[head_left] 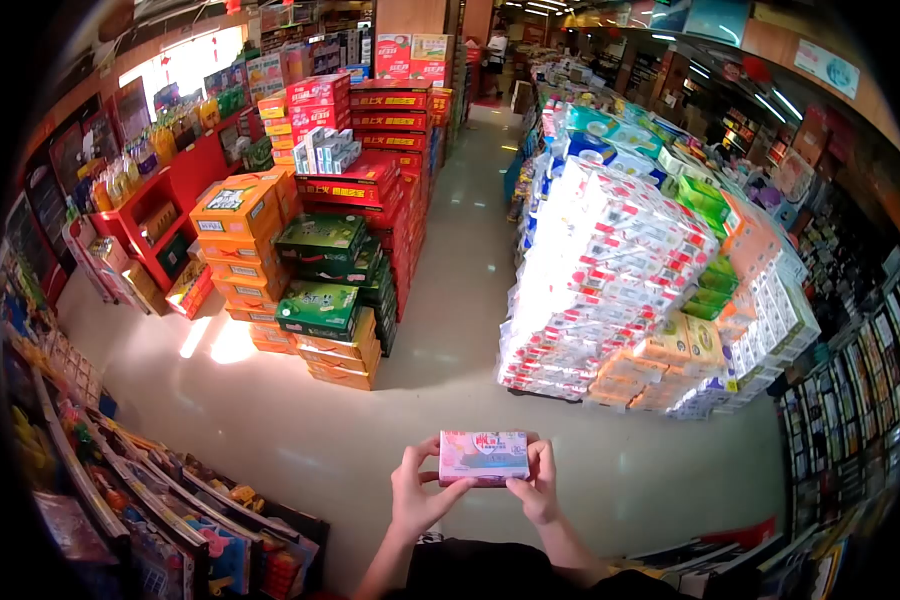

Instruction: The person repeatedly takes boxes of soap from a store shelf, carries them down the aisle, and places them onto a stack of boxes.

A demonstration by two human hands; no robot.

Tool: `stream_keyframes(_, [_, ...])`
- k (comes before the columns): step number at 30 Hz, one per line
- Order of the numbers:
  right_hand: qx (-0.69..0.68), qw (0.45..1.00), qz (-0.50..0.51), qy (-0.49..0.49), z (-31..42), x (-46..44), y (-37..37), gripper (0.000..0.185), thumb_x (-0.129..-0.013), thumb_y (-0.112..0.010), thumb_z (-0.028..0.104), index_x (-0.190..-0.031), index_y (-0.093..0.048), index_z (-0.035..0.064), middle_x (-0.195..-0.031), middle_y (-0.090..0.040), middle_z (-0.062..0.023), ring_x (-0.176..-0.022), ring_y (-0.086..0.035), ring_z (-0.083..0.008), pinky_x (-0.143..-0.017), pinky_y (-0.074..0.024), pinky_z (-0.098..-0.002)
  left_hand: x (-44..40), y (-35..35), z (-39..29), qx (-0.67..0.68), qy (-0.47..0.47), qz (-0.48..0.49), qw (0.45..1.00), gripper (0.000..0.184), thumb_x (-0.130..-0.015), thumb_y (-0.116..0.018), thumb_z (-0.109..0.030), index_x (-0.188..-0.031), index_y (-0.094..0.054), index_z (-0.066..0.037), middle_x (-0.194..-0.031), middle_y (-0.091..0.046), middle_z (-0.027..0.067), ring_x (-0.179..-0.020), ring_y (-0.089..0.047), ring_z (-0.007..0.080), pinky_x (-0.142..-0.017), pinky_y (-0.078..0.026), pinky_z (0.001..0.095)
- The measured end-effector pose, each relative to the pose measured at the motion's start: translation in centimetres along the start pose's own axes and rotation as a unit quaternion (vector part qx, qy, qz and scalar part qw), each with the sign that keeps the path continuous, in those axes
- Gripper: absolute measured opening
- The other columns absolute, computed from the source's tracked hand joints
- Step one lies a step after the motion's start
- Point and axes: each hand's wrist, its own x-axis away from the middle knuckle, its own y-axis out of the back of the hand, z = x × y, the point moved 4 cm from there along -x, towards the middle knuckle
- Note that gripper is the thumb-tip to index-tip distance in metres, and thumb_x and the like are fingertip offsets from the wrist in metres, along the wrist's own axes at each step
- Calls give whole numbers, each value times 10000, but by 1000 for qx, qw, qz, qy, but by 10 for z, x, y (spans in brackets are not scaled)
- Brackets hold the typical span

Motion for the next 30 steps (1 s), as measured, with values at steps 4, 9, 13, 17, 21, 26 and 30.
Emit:
stream_keyframes(4, [5, 1000, 9, -3, -22, -40, -23, 330, -773, -608, 6, -943, -334, 77, -1213, -404, -149, -1104, -436, -180, -965, -362, -339, -33, 32, 17, -1, -5, -10, 1000, 549, -696, -827, -135, -1069, -461, 32, -1150, -578, 193, -1015, -624, 235, -721, -589, 336])
stream_keyframes(9, [5, 1000, -1, -15, -50, -57, -37, 337, -772, -613, 13, -954, -336, 73, -1211, -408, -153, -1107, -439, -185, -970, -362, -346, -53, 56, 29, -7, 5, -8, 1000, 553, -694, -830, -144, -1073, -470, 36, -1142, -579, 188, -996, -632, 233, -731, -587, 339])
stream_keyframes(13, [-15, 1000, 7, -23, -74, -78, -42, 333, -771, -609, 12, -960, -341, 69, -1221, -407, -157, -1127, -434, -194, -982, -357, -356, -68, 70, 47, -17, 11, -27, 999, 562, -692, -832, -154, -1080, -472, 36, -1137, -581, 182, -990, -634, 232, -738, -585, 342])
stream_keyframes(17, [-22, 999, 21, -15, -90, -117, -40, 326, -770, -605, 12, -957, -344, 68, -1216, -408, -158, -1122, -436, -199, -985, -352, -354, -101, 75, 55, -29, 22, -35, 999, 576, -694, -832, -156, -1101, -473, 36, -1133, -582, 176, -992, -631, 226, -739, -583, 342])
stream_keyframes(21, [-42, 998, 36, -8, -102, -162, -37, 330, -767, -609, 6, -950, -342, 69, -1212, -408, -154, -1132, -428, -200, -992, -343, -352, -145, 79, 54, -40, 27, -48, 998, 579, -694, -832, -147, -1114, -478, 38, -1125, -588, 170, -995, -623, 213, -738, -582, 339])
stream_keyframes(26, [-69, 995, 66, -29, -123, -234, -30, 341, -767, -613, -4, -959, -342, 75, -1232, -394, -149, -1157, -406, -197, -1004, -328, -354, -206, 86, 65, -40, 28, -87, 995, 576, -680, -838, -123, -1096, -476, 42, -1139, -588, 183, -1014, -618, 213, -727, -581, 327])
stream_keyframes(30, [-86, 988, 119, -54, -148, -301, -30, 339, -774, -619, 7, -961, -345, 80, -1261, -382, -152, -1173, -393, -188, -1005, -320, -351, -255, 98, 90, -23, 33, -132, 991, 567, -679, -836, -108, -1080, -460, 32, -1180, -571, 194, -1040, -607, 221, -739, -578, 325])
